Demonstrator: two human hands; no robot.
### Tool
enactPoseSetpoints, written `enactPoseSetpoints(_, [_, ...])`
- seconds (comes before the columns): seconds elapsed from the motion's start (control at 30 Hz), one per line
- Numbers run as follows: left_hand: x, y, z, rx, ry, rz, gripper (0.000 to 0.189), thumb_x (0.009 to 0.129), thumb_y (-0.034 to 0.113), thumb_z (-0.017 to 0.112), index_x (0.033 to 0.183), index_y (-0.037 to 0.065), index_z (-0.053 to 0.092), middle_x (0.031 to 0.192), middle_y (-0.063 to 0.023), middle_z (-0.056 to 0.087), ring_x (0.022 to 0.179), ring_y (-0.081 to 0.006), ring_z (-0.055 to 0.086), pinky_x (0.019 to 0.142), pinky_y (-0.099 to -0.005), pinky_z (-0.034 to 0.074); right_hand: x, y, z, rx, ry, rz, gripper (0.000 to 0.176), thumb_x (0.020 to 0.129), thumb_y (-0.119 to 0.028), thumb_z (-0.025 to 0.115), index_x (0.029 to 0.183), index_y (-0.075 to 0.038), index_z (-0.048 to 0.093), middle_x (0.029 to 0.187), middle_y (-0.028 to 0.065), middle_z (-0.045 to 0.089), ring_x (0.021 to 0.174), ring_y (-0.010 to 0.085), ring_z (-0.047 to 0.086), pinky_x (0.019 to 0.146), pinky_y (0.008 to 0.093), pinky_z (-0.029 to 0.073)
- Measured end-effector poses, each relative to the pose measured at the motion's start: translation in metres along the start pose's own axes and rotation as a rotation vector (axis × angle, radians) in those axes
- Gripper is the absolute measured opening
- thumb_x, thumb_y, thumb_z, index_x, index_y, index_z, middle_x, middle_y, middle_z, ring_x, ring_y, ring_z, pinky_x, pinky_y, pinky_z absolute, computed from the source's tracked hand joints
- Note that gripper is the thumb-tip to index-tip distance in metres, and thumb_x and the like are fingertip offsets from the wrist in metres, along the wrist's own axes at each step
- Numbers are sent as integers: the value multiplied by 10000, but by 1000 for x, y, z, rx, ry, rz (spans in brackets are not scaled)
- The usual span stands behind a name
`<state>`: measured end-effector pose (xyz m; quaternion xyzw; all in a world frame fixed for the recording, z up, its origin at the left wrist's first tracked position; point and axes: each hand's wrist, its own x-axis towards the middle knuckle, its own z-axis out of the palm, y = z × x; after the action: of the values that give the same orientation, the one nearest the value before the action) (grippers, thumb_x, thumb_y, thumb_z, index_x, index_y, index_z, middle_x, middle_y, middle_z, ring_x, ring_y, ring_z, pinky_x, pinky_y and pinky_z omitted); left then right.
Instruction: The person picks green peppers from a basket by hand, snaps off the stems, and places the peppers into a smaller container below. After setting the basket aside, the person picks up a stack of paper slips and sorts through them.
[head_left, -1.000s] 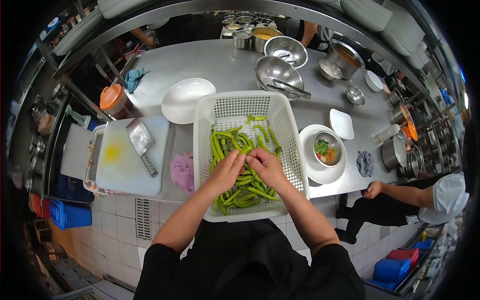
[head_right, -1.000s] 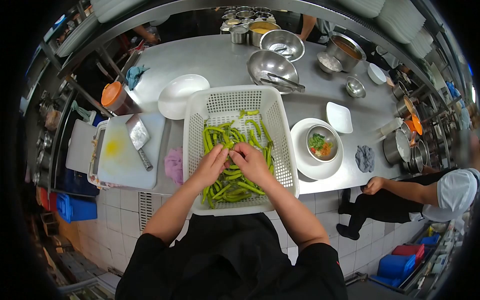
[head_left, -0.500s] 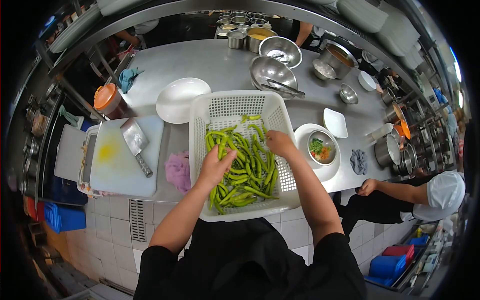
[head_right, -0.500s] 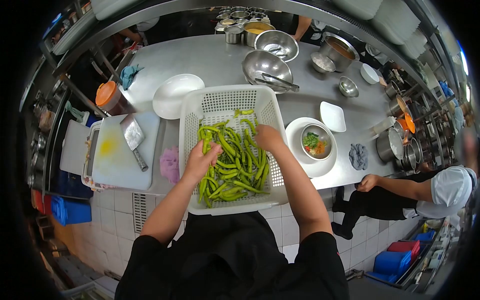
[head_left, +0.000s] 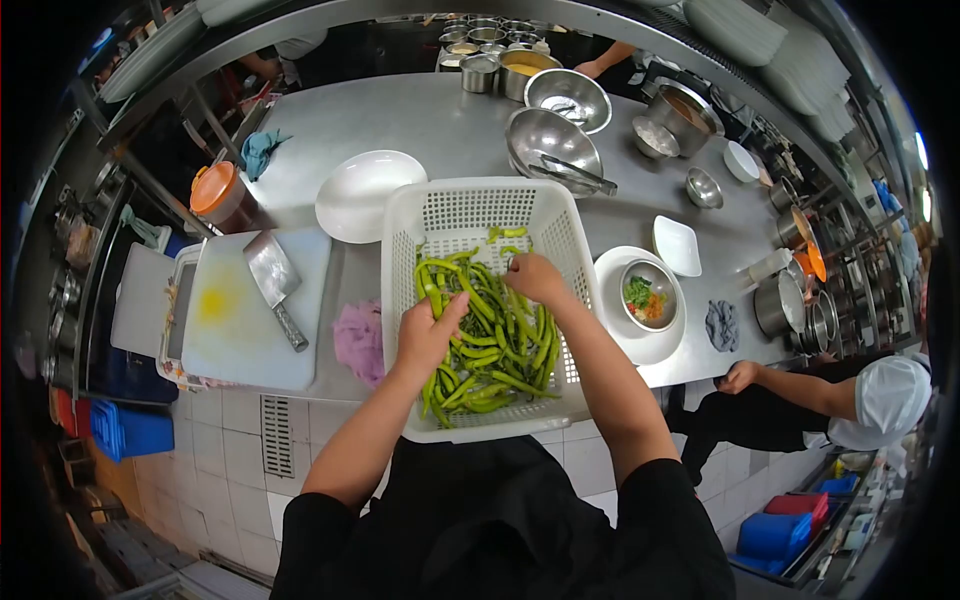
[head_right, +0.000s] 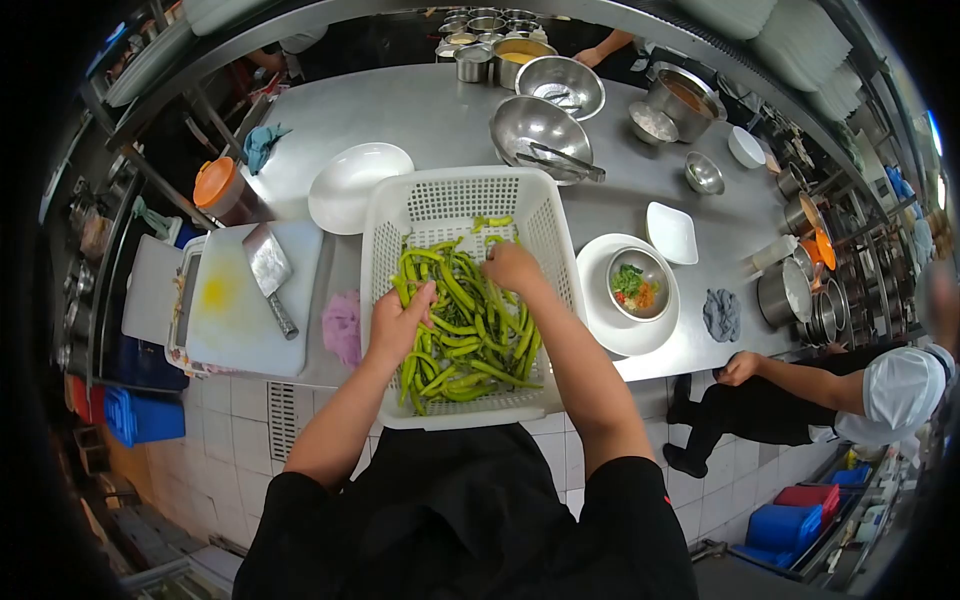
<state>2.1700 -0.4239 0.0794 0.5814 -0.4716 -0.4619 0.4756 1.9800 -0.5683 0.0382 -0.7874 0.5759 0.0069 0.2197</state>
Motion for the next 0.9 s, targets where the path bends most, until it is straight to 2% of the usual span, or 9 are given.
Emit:
enactPoseSetpoints(0.07, [1, 2, 4, 31, 32, -25, 374, 861, 384, 655, 950, 21, 644, 700, -52, 629, 618, -167, 601, 621, -314, 483, -27, -25, -34, 305, 71, -179, 283, 804, -254, 639, 928, 0, 652, 843, 194, 667, 795, 328, 644, 704, 406, 494])
enactPoseSetpoints(0.17, [2, 2, 6, 306, -36, 129, 320, 864, 296, 667, 1012, 14, 635, 837, -65, 660, 709, -133, 596, 656, -293, 484, -67, -63, -44, 573, 150, -239, 254, 811, -253, 645, 865, -5, 626, 758, 174, 643, 700, 284, 620, 659, 392, 478])
enactPoseSetpoints(0.3, [1, 4, 6, 286, -162, 98, 358, 847, 318, 681, 1045, 23, 629, 874, -86, 676, 805, -159, 627, 725, -310, 485, -76, -69, -32, 766, 78, -194, 218, 849, -221, 635, 789, -18, 580, 673, 95, 590, 619, 195, 573, 588, 334, 459])
enactPoseSetpoints(0.37, [0, 2, 5, 247, -165, 126, 365, 850, 327, 676, 1047, 23, 629, 883, -91, 679, 810, -166, 632, 736, -312, 484, -72, -57, -24, 1476, -321, -87, 193, 882, -190, 628, 773, -54, 544, 642, 21, 529, 573, 115, 504, 513, 271, 406])
enactPoseSetpoints(0.53, [-1, 9, 4, 243, -178, 156, 388, 857, 360, 662, 1055, 27, 630, 903, -108, 682, 826, -182, 641, 757, -312, 485, -74, -55, -31, 1647, -363, 42, 171, 901, -166, 623, 791, -79, 525, 673, -1, 515, 565, 92, 474, 477, 237, 361])
enactPoseSetpoints(0.6, [3, 0, 4, 302, -121, 185, 359, 864, 364, 643, 1064, 65, 627, 945, -138, 667, 877, -298, 642, 772, -363, 487, -72, -53, -32, 1675, -384, 79, 171, 900, -169, 628, 796, -81, 524, 680, 6, 516, 570, 94, 476, 475, 239, 360])
enactPoseSetpoints(0.7, [0, -6, 1, 281, -113, 247, 335, 861, 301, 674, 1040, 24, 620, 910, -115, 666, 846, -168, 629, 766, -298, 480, -70, -51, -33, 1682, -502, 33, 177, 903, -173, 622, 788, -85, 520, 697, 2, 514, 592, 95, 485, 482, 240, 361])
enactPoseSetpoints(0.8, [2, -10, -1, 227, -119, 289, 337, 864, 344, 651, 1064, 73, 627, 936, -126, 667, 867, -276, 645, 765, -352, 488, -72, -47, -33, 1767, -614, -32, 182, 905, -179, 622, 791, -80, 521, 690, -3, 502, 590, 95, 475, 479, 250, 356])
enactPoseSetpoints(0.9, [0, -4, 0, 99, -93, 160, 337, 879, 346, 636, 1054, 57, 623, 914, -106, 669, 854, -218, 639, 767, -330, 483, -69, -46, -38, 1627, -416, -62, 152, 910, -173, 599, 864, -31, 567, 734, 11, 544, 618, 114, 514, 505, 264, 399])
